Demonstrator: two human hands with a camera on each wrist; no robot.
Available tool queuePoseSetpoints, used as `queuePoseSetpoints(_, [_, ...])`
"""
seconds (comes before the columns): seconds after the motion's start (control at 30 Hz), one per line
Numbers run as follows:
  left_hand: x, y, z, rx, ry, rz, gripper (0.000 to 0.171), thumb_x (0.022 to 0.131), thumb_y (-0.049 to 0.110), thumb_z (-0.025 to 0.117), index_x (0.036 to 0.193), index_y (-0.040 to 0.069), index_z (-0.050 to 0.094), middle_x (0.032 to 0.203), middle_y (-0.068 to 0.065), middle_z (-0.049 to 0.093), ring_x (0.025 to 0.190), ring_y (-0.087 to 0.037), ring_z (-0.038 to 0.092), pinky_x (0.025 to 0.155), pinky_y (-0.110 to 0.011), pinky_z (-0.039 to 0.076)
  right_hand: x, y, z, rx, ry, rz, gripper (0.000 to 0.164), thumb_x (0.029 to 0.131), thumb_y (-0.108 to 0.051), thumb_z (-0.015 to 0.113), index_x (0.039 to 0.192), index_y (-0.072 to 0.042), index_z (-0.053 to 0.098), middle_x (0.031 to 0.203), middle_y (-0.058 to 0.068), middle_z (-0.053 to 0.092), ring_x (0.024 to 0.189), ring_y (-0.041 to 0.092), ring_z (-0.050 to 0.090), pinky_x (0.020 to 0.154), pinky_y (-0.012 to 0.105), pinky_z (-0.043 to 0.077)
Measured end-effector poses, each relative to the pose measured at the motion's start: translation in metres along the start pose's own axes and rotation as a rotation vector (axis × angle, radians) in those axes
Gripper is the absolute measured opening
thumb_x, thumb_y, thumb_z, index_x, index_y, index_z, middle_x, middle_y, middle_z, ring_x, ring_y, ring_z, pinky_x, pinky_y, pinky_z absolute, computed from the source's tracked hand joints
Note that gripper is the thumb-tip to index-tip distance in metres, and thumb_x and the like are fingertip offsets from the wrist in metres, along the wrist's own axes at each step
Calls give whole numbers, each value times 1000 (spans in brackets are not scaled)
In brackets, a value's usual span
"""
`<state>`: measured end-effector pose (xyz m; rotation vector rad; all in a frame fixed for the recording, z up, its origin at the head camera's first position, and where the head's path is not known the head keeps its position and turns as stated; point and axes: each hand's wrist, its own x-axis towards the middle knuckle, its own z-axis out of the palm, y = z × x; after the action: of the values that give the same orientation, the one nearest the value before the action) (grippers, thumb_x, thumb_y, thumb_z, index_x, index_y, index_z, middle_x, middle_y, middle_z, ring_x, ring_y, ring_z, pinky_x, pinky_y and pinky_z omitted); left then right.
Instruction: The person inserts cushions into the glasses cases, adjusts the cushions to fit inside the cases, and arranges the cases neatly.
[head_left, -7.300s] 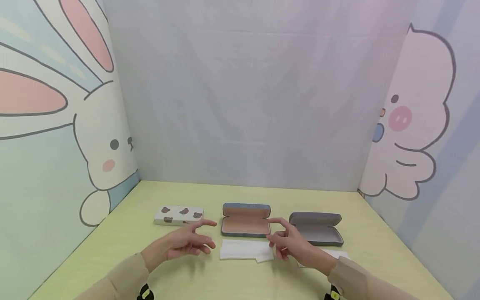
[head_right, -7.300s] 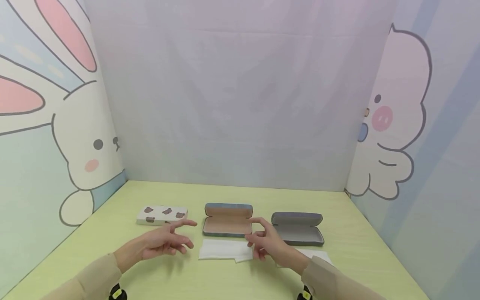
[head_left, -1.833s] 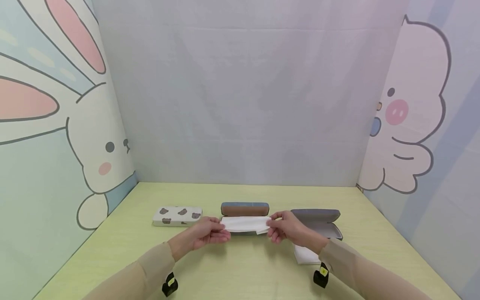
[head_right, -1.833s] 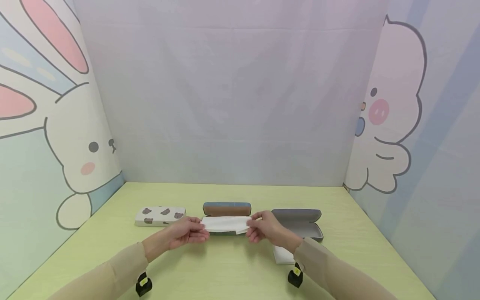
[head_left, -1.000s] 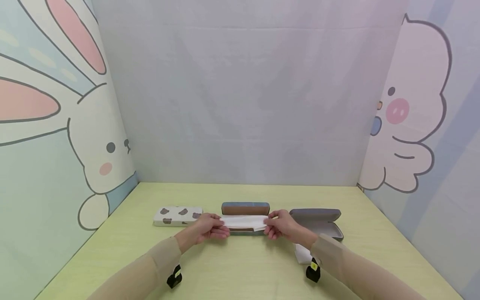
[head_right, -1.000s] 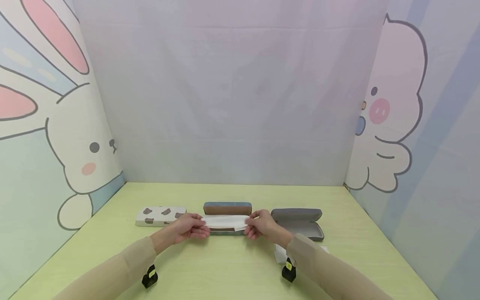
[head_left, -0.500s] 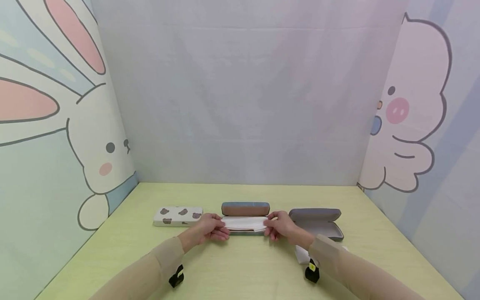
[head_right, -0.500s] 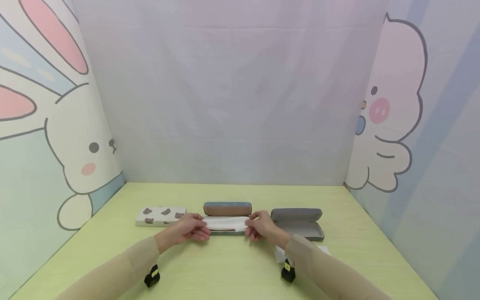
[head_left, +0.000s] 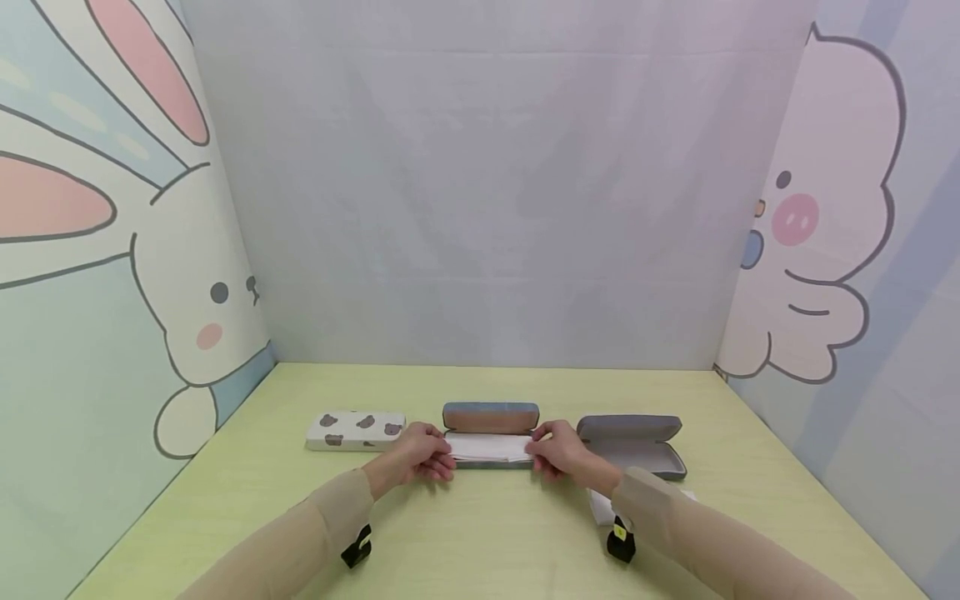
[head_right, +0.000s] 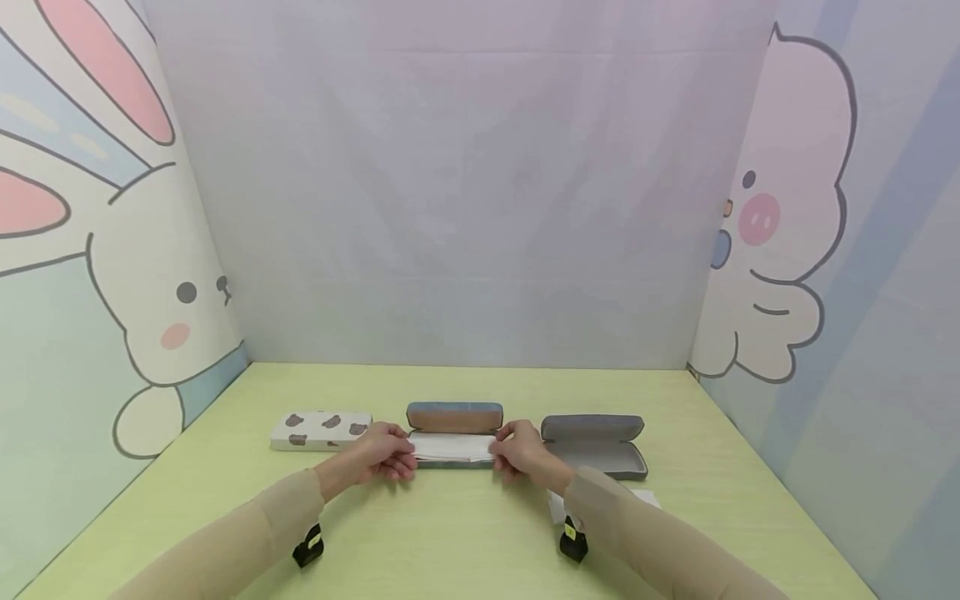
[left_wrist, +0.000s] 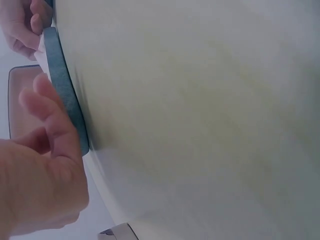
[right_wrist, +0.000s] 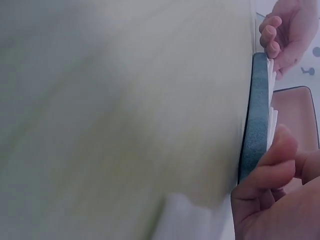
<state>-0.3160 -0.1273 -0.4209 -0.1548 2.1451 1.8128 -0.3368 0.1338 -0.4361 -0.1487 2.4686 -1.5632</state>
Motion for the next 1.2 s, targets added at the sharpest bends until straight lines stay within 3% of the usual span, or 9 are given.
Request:
queuePoseSetpoints(0.33, [1, 2, 0, 95, 11, -17, 11, 90, 1, 57, 99, -2, 51, 58, -4, 61, 44, -10, 58, 38, -17, 44, 0, 0, 3, -65, 25, -8, 16, 88, -7, 64, 96, -3, 50, 50, 0, 48, 38, 9, 36, 35, 20, 27])
queuePoseSetpoints(0.6, [3, 3, -2, 165, -11, -43, 6, 90, 3, 58, 88, -3, 58, 54, -3, 59, 44, -10, 58, 38, -16, 44, -1, -3, 4, -112, 49, -29, 16, 88, -5, 64, 89, -5, 48, 47, -1, 42, 34, 9, 32, 33, 19, 26])
queuePoseSetpoints(0.93, [4, 1, 1, 216, -33, -47, 16, 90, 2, 56, 78, -7, 63, 51, -3, 58, 42, -10, 57, 37, -15, 45, -5, -1, 7, -218, 71, -56, 16, 88, -6, 61, 82, -7, 47, 46, 1, 45, 31, 9, 42, 30, 20, 33])
queuePoseSetpoints(1.2, [0, 3, 0, 236, -70, 7, 14, 92, 3, 55, 84, -7, 58, 52, -5, 59, 42, -11, 58, 38, -17, 47, -8, -3, 4, -177, 37, -68, 17, 89, -8, 62, 82, -3, 48, 46, 4, 51, 31, 10, 49, 33, 28, 47])
